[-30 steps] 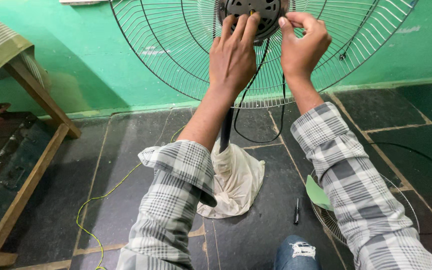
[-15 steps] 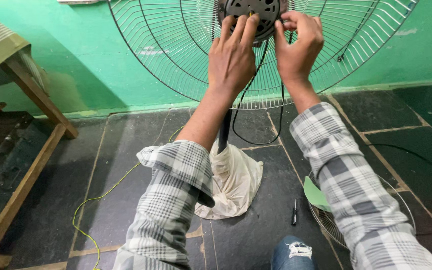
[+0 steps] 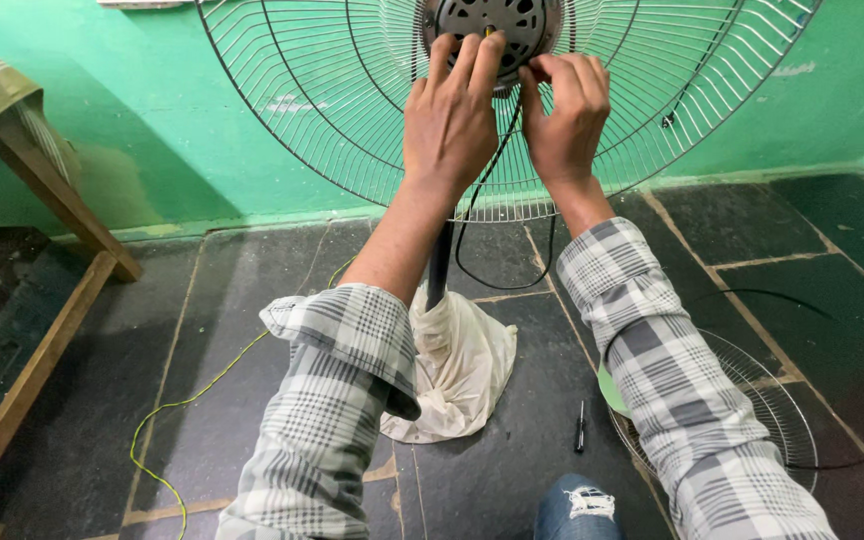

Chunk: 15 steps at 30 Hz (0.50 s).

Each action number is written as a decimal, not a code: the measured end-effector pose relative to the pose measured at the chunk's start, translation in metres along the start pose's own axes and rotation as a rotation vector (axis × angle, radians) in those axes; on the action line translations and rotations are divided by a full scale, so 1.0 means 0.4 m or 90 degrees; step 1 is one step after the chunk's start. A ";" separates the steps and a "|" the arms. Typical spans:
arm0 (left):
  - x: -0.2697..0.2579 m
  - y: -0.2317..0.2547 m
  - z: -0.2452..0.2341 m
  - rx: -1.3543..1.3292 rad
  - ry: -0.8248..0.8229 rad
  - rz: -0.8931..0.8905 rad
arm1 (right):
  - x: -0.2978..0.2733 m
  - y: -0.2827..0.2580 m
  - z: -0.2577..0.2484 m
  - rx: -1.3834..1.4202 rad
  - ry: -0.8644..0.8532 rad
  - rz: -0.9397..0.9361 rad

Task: The person assembles a standing fan by attaching the front wire cage to the motor housing. They align the cage, insert and tighten screws by hand, and then use a screwdriver to secure the cage to the fan stand.

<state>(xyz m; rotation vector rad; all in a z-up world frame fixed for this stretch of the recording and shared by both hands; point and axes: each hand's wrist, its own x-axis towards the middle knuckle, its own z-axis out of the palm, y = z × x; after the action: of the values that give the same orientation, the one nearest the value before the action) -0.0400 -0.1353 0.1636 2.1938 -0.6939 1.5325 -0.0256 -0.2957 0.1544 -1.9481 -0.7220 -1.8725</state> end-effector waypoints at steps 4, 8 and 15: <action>0.000 0.003 0.002 0.003 -0.010 -0.009 | -0.012 -0.015 -0.003 0.019 -0.043 0.005; 0.000 0.000 0.002 0.007 0.001 0.006 | -0.013 -0.016 0.005 0.021 -0.054 -0.004; 0.002 -0.010 -0.013 0.012 -0.024 0.031 | -0.021 -0.017 -0.012 0.057 -0.037 0.019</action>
<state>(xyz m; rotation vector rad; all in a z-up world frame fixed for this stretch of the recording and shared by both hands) -0.0415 -0.1294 0.1660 2.2400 -0.7526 1.5311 -0.0334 -0.2942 0.1456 -1.9523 -0.7767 -1.7426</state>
